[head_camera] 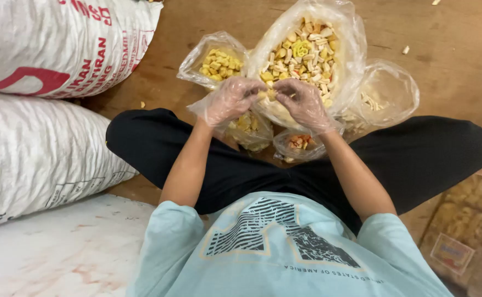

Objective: Sorting small snack items from a large bag into smaller plastic bags while sitting on the floor

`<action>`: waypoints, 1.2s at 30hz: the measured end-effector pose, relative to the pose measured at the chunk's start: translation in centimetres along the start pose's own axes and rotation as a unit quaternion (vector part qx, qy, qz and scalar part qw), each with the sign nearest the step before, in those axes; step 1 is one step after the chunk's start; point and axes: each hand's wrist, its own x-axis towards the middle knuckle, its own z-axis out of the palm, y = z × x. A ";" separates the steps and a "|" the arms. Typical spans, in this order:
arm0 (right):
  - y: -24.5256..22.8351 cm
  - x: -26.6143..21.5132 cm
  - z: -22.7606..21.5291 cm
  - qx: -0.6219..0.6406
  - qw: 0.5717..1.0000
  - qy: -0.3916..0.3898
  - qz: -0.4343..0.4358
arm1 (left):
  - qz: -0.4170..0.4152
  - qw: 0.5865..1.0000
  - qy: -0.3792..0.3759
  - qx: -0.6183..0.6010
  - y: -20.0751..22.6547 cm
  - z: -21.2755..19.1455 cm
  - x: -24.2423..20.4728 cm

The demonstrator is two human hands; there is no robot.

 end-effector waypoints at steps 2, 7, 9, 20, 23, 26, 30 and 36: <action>0.0 -0.2 0.8 0.018 1.000 -0.010 0.009 | -0.026 0.999 -0.031 0.012 0.2 -1.1 -1.1; -1.2 -1.5 3.6 -0.008 0.999 -0.037 -0.015 | -0.098 0.989 -0.106 0.011 -0.8 -2.3 -3.2; -0.8 -1.7 4.9 0.014 0.997 -0.070 -0.011 | -0.119 0.986 -0.119 0.013 -2.4 -2.0 -3.6; -0.2 -0.4 4.0 -0.025 0.997 -0.053 -0.050 | -0.133 0.980 -0.124 0.084 -5.8 -0.3 -2.1; 1.1 -0.1 2.6 -0.042 0.998 -0.022 -0.051 | -0.104 0.987 -0.089 0.080 -6.4 1.2 -0.2; 2.0 0.2 0.6 -0.073 0.995 0.005 -0.062 | -0.020 0.997 -0.012 0.069 -5.5 2.9 1.8; 9.0 0.4 -0.8 -0.203 0.977 0.018 -0.060 | 0.074 0.994 0.068 0.050 -8.9 7.7 4.6; 14.2 -0.8 -2.1 -0.419 0.903 0.059 -0.077 | 0.046 0.994 -0.058 0.084 -13.3 14.9 7.9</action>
